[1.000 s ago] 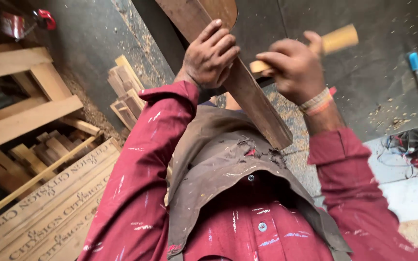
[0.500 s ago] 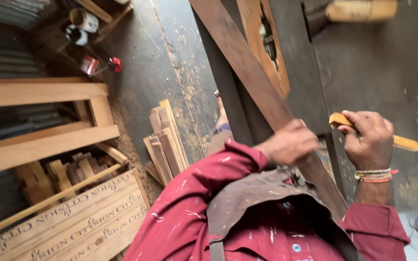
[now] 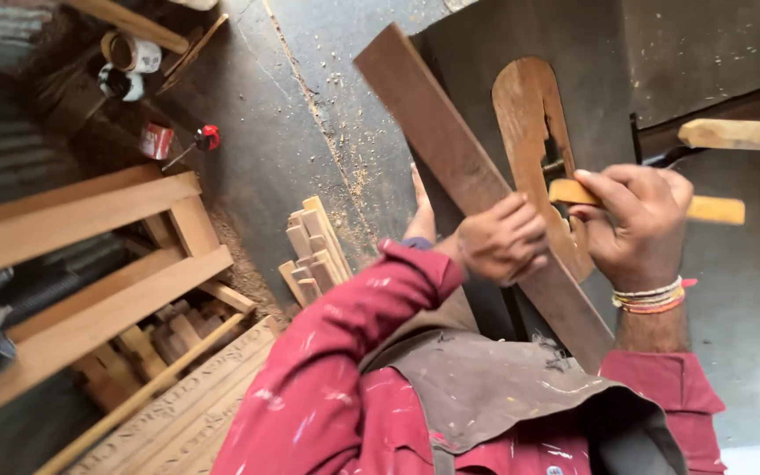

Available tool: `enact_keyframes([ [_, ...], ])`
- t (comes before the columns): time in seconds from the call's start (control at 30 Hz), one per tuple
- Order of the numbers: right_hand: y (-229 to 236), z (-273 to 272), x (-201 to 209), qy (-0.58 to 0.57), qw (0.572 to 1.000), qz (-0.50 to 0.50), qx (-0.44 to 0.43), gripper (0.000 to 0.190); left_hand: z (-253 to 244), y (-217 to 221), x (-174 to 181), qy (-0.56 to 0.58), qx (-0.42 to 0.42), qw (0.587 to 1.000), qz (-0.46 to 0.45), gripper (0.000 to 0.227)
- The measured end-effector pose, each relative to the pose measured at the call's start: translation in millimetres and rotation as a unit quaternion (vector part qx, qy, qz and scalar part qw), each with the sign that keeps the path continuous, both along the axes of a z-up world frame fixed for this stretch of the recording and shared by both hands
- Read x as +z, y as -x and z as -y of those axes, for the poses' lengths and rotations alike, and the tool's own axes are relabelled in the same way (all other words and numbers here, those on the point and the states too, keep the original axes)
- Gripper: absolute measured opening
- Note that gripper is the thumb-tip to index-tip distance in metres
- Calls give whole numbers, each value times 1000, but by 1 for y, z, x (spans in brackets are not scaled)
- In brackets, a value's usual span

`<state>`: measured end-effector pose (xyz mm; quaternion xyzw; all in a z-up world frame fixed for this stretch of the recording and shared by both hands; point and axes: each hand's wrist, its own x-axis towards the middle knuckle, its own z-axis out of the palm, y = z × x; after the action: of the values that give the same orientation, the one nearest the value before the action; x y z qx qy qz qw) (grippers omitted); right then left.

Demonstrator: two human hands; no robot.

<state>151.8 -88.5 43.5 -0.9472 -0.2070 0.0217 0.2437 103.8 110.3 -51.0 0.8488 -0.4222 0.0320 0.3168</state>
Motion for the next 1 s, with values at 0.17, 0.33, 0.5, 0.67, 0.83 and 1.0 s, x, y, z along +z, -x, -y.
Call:
enact_keyframes([
  [0.17,-37,-37,-10,-28,999,-20,10,28,-12,5,-7,104,46,987,112,32],
  [0.33,-68,-59,-16,-18,998,-40,36,29,-12,-5,-7,85,42,993,75,37],
  [0.5,-83,-78,-13,34,986,-101,128,29,-3,-7,-3,1,47,999,8,37],
  [0.67,-94,-76,-17,67,973,-121,182,29,12,0,1,38,44,997,-49,44],
  [0.83,-90,-68,-26,69,970,-131,192,29,44,22,-3,-3,-49,997,-57,39],
  [1.0,-77,-54,-18,69,968,-152,188,32,65,43,-28,15,-71,996,45,39],
])
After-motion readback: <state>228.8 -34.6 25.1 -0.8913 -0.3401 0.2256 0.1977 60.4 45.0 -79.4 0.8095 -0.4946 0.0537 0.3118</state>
